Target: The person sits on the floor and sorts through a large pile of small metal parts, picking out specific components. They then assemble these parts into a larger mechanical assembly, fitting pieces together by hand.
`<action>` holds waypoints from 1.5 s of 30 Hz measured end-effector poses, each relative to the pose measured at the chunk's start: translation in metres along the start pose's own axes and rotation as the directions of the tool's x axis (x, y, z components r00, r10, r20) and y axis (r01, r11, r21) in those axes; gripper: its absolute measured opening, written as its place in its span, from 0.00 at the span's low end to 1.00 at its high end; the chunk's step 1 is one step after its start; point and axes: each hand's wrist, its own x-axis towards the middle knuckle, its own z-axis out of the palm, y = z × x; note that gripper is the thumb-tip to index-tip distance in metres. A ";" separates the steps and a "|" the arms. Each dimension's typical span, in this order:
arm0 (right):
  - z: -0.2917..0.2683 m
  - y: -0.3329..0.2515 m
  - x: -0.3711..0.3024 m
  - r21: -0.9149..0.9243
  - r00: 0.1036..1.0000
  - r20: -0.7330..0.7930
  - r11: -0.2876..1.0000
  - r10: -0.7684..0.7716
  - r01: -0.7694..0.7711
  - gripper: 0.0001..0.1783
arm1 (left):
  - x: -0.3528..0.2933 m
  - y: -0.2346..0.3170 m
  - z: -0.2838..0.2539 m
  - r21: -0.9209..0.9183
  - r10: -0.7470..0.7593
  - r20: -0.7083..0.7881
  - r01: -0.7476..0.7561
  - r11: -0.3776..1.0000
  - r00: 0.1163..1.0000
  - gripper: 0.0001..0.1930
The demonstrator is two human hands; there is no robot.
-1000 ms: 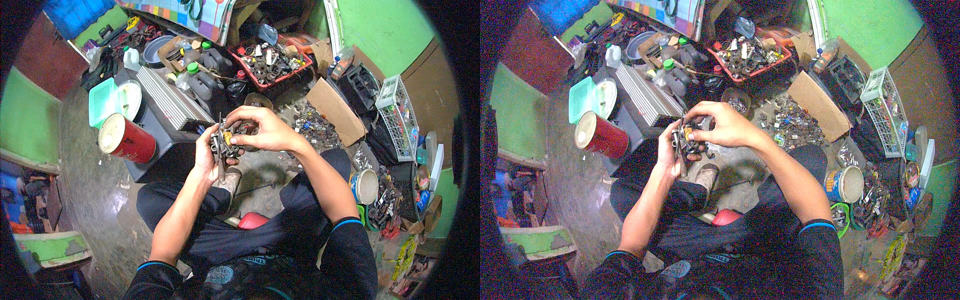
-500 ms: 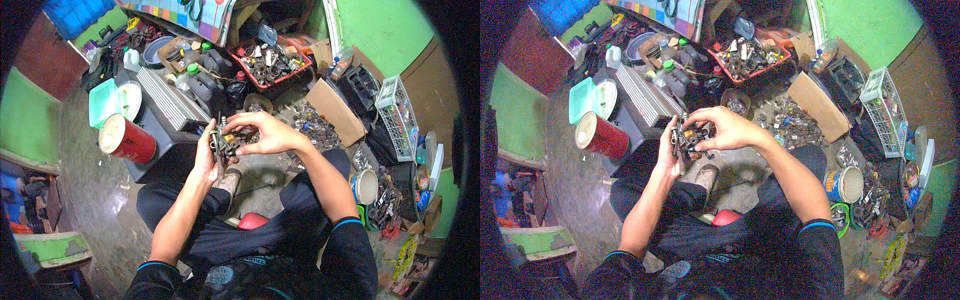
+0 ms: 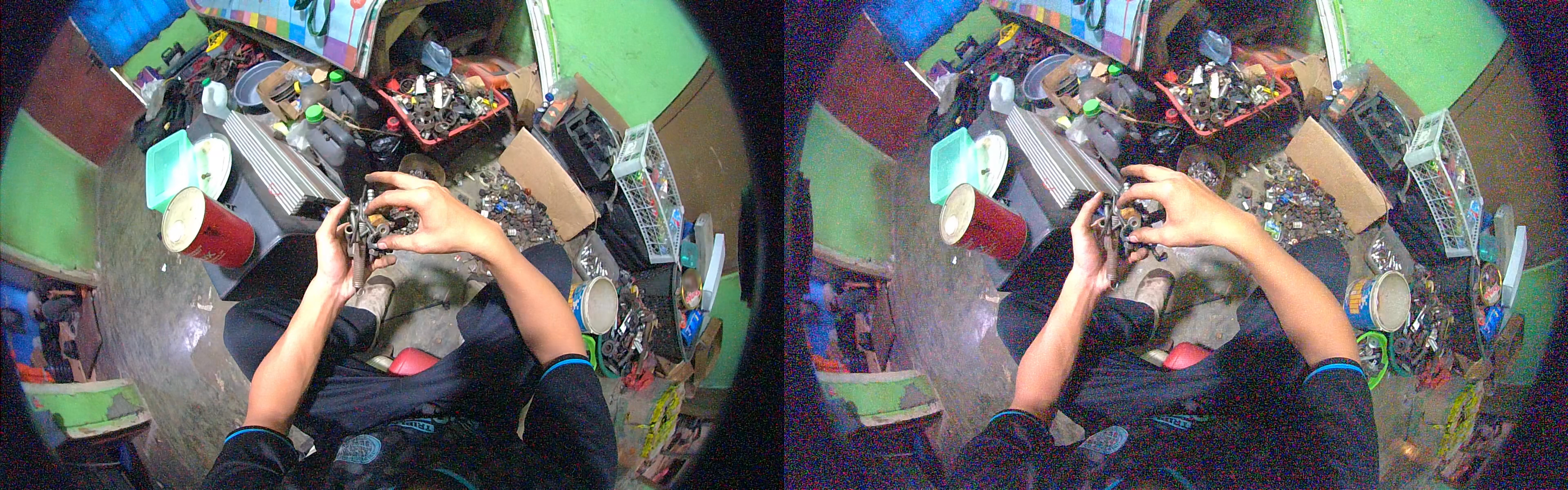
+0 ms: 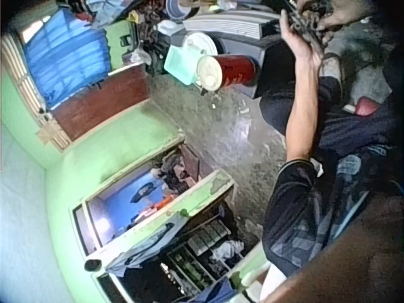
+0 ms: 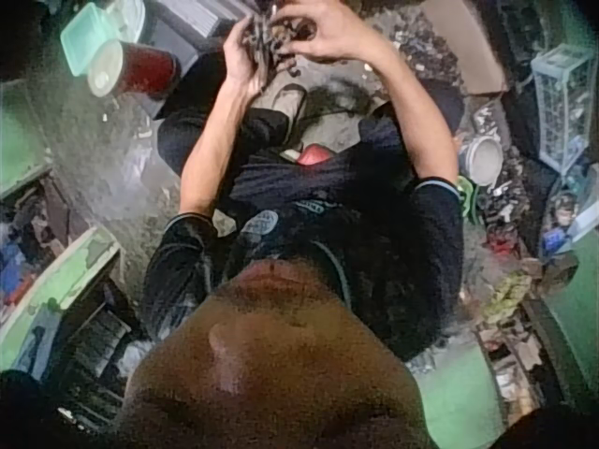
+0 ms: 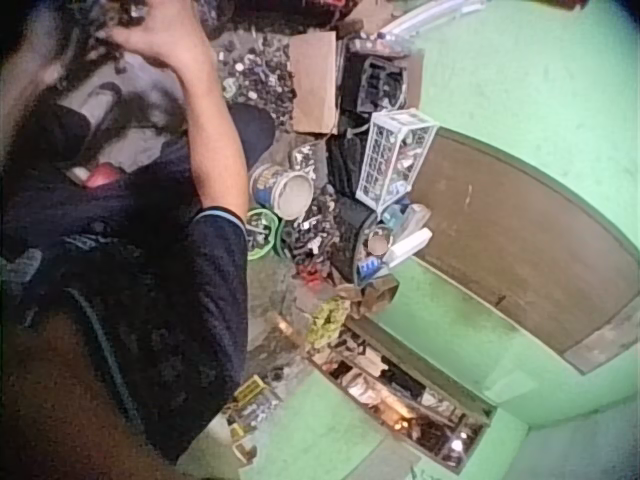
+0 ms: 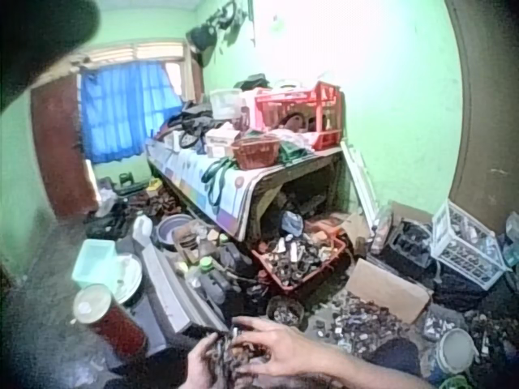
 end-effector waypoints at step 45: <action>-0.013 -0.012 0.002 0.124 0.990 0.099 0.988 -0.102 0.089 0.14 | -0.003 -0.004 0.006 0.181 -0.075 0.050 0.065 0.981 0.996 0.22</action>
